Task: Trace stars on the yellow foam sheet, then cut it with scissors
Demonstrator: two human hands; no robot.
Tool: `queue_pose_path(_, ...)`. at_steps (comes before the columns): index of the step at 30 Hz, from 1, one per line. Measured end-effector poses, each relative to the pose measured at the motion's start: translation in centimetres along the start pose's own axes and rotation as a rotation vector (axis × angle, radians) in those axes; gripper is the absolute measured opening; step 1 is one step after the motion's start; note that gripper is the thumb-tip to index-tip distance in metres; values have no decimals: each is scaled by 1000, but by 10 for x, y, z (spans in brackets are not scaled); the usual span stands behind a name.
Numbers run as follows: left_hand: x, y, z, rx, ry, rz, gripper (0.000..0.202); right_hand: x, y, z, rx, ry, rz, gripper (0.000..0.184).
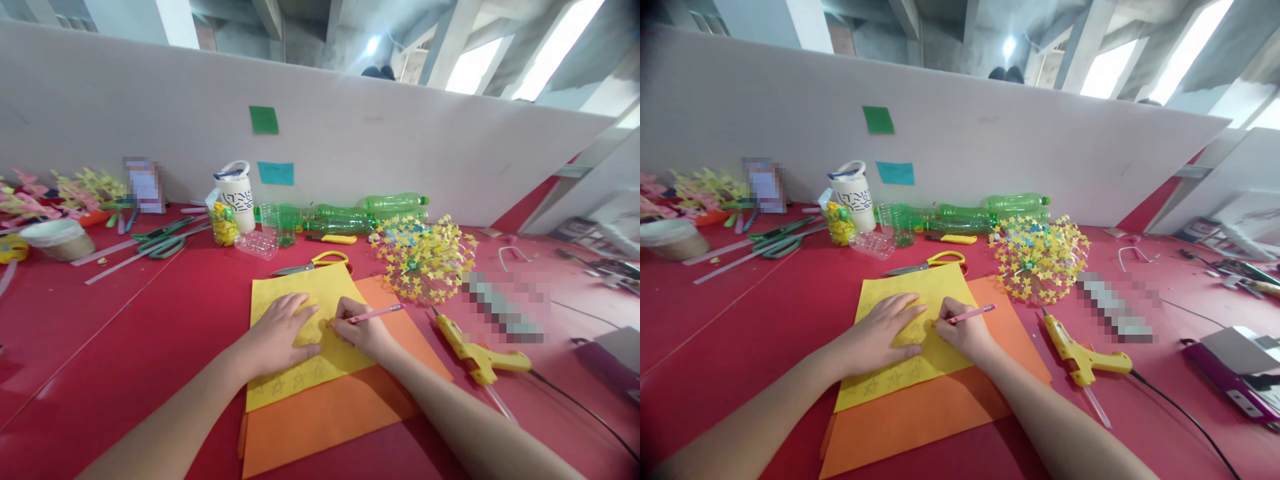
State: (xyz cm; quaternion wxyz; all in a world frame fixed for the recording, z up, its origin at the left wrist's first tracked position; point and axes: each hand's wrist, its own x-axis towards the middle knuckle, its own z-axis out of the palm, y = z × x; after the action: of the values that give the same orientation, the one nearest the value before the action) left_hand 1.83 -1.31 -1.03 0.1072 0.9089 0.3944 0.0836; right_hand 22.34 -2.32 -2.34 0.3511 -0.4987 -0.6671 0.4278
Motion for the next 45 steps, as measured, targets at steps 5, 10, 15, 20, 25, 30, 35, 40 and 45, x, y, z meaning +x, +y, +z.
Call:
queue_pose_path(5, 0, -1, 1, 12, 9, 3, 61, 2, -4, -2, -78, -1, -43, 14)
queue_pose_path(10, 0, 0, 1, 16, 15, 7, 61, 1, -8, -4, -83, -21, -44, 13)
queue_pose_path(15, 0, 0, 1, 11, 8, 0, 62, 0, -9, -5, -79, -34, -55, 13)
queue_pose_path(20, 0, 0, 0, 0, 8, -5, 61, 0, -9, -5, -78, -44, -51, 12)
queue_pose_path(25, 0, 0, 1, -6, 17, 0, 61, -1, -7, -4, -81, -36, -63, 12)
queue_pose_path(30, 0, 0, 2, -7, 17, 0, 60, -2, -5, -2, -89, -45, -73, 13)
queue_pose_path(35, 0, 0, 0, -18, 6, -10, 60, -3, -3, 0, -129, -42, -112, 11)
queue_pose_path(40, -1, 0, 1, -11, 17, -7, 61, -3, -2, 3, -168, -26, -116, 9)
queue_pose_path(45, -1, -1, 2, -8, 17, -4, 61, -4, -2, 6, -180, -12, -130, 9)
